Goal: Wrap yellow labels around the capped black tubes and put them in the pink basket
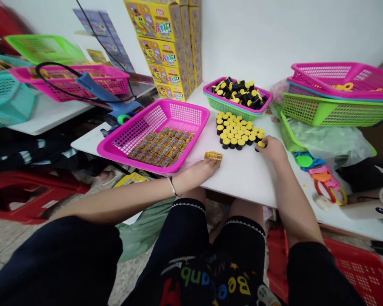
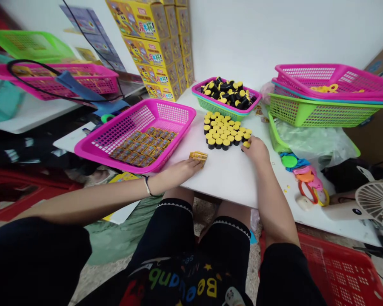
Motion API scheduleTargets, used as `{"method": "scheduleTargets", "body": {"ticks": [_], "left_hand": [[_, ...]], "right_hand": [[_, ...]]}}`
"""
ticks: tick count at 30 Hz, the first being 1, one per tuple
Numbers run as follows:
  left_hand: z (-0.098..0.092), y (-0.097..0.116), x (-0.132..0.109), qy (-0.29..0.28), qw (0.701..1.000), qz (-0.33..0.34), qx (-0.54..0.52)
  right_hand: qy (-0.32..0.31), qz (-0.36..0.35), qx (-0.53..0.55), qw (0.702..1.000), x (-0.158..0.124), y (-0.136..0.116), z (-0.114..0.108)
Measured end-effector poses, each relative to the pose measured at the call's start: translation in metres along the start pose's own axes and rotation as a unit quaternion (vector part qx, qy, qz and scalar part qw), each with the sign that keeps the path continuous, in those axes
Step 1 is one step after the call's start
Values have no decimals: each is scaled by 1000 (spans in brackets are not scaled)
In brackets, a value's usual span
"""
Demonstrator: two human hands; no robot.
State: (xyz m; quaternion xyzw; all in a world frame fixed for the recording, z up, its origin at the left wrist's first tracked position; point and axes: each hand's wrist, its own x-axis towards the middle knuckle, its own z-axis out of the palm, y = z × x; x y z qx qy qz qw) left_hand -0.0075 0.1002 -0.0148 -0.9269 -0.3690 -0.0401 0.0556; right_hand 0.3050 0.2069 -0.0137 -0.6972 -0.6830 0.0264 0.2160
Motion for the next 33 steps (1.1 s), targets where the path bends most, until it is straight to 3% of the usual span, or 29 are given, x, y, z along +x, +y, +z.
{"method": "scheduleTargets", "body": {"ticks": [5, 11, 15, 18, 27, 30, 33], "left_hand": [[-3, -4, -3, -33, 999, 22, 26], [-5, 25, -31, -16, 998, 38, 38], [-1, 42, -55, -5, 996, 61, 59], [-9, 46, -64, -11, 997, 64, 31], [-27, 17, -33, -27, 983, -39, -177], [-32, 10, -21, 28, 970, -44, -236], [-45, 10, 0, 154, 943, -55, -291]], "right_hand": [[29, -12, 53, 998, -4, -12, -9], [129, -39, 154, 979, -8, -20, -20], [135, -47, 154, 978, -9, -22, -20], [139, -54, 154, 977, -9, -24, -18], [137, -72, 146, 977, -9, -24, -16], [138, -74, 148, 977, -9, -23, -16], [143, -71, 161, 974, -9, -24, -16]]}}
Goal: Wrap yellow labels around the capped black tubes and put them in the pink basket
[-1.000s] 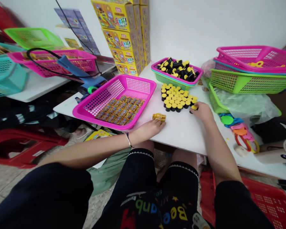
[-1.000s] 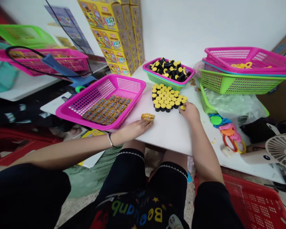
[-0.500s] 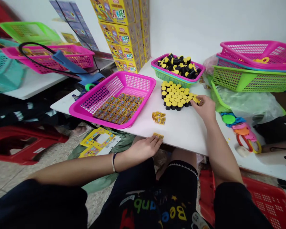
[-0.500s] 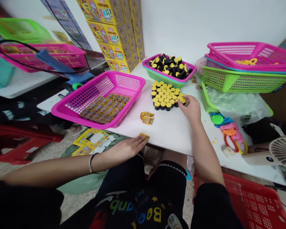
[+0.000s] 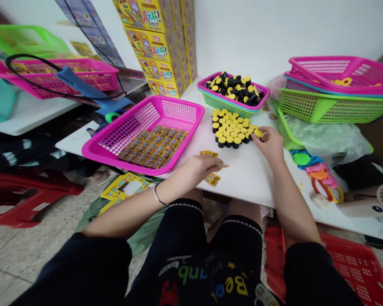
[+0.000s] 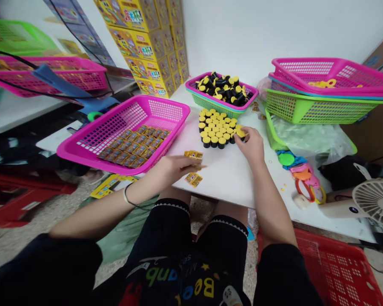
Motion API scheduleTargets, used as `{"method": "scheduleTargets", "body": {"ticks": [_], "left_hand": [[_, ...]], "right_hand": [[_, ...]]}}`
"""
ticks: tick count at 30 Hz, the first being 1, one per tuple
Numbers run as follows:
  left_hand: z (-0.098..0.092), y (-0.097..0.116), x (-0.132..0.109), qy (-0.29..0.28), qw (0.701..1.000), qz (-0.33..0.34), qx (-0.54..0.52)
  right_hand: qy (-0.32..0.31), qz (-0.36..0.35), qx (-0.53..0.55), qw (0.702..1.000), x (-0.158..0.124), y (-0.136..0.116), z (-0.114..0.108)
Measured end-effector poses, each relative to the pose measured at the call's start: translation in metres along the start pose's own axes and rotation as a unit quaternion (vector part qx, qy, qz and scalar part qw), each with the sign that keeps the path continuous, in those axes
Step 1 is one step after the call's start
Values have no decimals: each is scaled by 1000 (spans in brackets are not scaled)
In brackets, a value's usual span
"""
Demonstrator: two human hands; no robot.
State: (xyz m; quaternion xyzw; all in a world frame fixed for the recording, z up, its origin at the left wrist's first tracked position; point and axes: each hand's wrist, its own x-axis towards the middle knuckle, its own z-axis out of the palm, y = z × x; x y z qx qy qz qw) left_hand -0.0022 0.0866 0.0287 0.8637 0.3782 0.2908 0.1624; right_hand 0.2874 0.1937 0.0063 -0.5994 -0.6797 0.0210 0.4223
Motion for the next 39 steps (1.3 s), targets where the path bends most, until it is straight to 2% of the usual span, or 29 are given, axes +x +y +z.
{"method": "scheduleTargets", "body": {"ticks": [2, 5, 8, 10, 13, 16, 18, 20, 24, 28, 31, 33, 35, 39], "left_hand": [[1, 5, 25, 79, 996, -20, -34], [12, 2, 70, 151, 983, -75, -71], [30, -18, 108, 163, 977, -81, -108], [43, -36, 119, 150, 981, -71, -100], [55, -54, 119, 119, 991, -38, -56], [62, -59, 114, 71, 996, 12, -45], [64, -59, 113, 45, 997, 31, -46], [65, -58, 114, 35, 998, 29, -44], [65, -58, 112, 51, 998, 11, -47], [63, -61, 108, 83, 993, 43, -65], [66, -65, 108, 98, 989, 69, -88], [69, -65, 109, 93, 983, 71, -138], [73, -64, 111, 76, 966, 61, -238], [79, -59, 112, 44, 897, 38, -438]], "right_hand": [[4, 2, 0, 1000, -1, -1, 1], [13, -22, -24, 999, -4, -4, 1], [31, -41, -14, 999, -6, -5, 1], [62, -30, 48, 996, -6, -5, 2], [88, 35, 213, 973, -5, -6, 8], [59, 115, 375, 918, -4, -13, 14], [46, 130, 443, 886, -5, -20, 15], [40, 123, 472, 872, -6, -26, 14], [8, 115, 454, 883, -9, -28, 11], [-28, 118, 446, 887, -10, -24, 12], [-46, 84, 427, 899, -10, -22, 11], [-57, 45, 424, 903, -10, -22, 8], [-67, 4, 430, 900, -10, -21, 5], [-114, -52, 407, 905, -10, -19, -2]]}}
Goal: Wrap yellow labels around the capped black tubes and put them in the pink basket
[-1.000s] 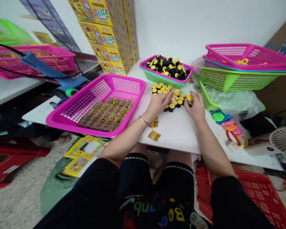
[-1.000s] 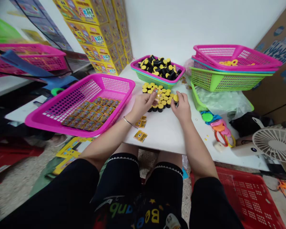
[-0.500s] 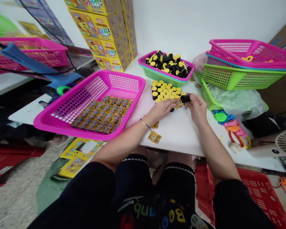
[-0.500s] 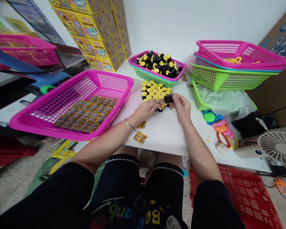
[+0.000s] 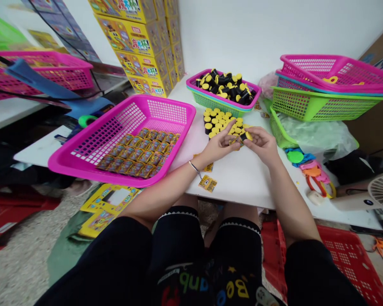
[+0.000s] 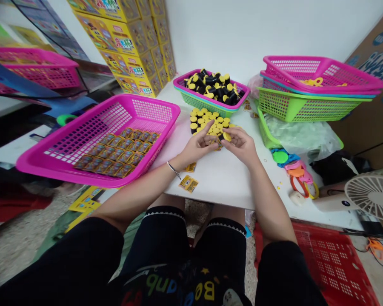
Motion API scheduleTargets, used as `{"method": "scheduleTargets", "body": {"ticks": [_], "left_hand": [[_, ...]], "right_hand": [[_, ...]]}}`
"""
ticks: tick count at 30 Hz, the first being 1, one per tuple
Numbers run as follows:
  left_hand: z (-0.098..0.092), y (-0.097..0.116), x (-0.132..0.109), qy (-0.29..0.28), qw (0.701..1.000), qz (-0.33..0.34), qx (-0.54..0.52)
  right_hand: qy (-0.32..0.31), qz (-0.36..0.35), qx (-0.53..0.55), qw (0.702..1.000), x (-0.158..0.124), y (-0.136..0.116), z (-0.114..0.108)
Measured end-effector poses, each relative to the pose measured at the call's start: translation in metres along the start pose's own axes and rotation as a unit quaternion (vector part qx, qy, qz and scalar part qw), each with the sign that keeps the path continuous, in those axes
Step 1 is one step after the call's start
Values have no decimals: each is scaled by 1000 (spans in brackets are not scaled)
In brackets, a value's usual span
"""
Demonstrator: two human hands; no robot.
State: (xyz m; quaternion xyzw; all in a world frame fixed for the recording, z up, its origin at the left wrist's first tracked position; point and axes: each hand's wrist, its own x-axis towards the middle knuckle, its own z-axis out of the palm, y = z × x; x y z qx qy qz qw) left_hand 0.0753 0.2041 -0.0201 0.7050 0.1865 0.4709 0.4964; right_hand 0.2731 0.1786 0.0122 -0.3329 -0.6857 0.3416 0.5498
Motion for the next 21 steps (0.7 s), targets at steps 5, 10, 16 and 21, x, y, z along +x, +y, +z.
{"method": "scheduleTargets", "body": {"ticks": [5, 10, 16, 21], "left_hand": [[-1, -5, -1, 9, 1000, -2, 5], [-5, -4, -4, 39, 976, 76, 200], [-6, 3, -7, 23, 942, 151, 298], [-4, 13, -7, 40, 979, 50, 192]], "right_hand": [[-28, 37, 17, 999, -1, 1, 0], [-4, 80, 63, 995, -2, 2, 6], [-21, 75, -6, 997, -3, 4, 2], [-63, -3, -59, 996, -1, 15, 3]]}}
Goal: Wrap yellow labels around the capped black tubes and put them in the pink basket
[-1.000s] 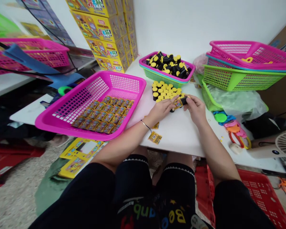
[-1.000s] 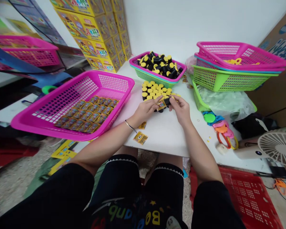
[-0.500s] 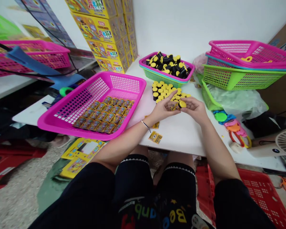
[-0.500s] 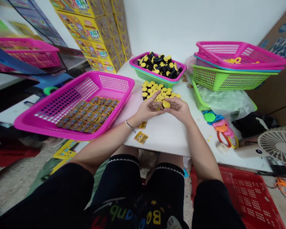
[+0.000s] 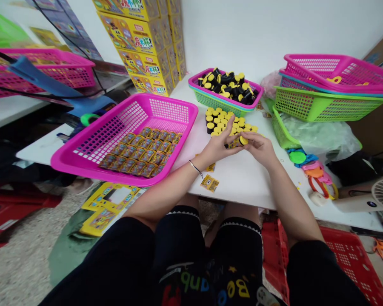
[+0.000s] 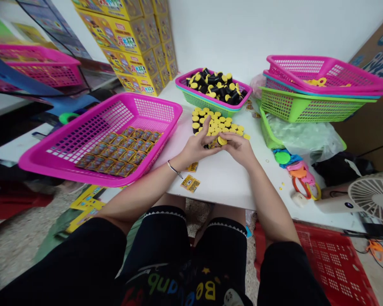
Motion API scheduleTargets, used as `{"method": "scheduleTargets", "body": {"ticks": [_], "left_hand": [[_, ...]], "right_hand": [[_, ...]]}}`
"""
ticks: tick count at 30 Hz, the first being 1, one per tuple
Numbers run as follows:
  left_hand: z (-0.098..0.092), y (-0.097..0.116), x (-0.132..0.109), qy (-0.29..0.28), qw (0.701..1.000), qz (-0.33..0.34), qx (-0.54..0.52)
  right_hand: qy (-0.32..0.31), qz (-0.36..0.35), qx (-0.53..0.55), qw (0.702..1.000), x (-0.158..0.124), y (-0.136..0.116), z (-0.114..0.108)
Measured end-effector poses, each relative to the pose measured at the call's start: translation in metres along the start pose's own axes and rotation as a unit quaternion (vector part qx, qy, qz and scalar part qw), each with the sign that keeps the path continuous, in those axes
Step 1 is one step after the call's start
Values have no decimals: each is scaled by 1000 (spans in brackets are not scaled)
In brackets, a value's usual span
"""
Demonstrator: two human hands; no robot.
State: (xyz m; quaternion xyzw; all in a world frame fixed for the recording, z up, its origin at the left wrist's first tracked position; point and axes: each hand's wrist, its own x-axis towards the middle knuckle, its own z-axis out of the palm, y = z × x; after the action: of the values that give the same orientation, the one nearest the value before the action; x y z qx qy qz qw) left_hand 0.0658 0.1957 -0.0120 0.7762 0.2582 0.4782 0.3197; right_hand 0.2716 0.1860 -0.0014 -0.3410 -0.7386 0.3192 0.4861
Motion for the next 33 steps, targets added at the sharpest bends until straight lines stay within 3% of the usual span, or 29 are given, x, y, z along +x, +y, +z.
{"method": "scheduleTargets", "body": {"ticks": [4, 7, 14, 19, 23, 28, 33], "left_hand": [[5, 4, 2, -1, 980, -92, -178], [8, 4, 6, 28, 943, -148, -296], [13, 5, 9, 72, 904, -220, -359], [17, 16, 6, -24, 879, -259, -400], [15, 20, 3, -49, 901, -241, -357], [12, 17, 1, -84, 908, -176, -372], [9, 15, -1, -57, 968, -121, -212]], "right_hand": [[-52, -22, -120, 991, -2, -3, 3], [-7, -56, -260, 964, -6, -13, 5], [48, -113, -409, 904, -14, -17, 23], [80, -114, -418, 898, -18, -14, 40], [62, -108, -395, 910, -18, -18, 44], [50, -137, -387, 910, -19, -19, 41], [46, -132, -405, 903, -21, -12, 36]]}}
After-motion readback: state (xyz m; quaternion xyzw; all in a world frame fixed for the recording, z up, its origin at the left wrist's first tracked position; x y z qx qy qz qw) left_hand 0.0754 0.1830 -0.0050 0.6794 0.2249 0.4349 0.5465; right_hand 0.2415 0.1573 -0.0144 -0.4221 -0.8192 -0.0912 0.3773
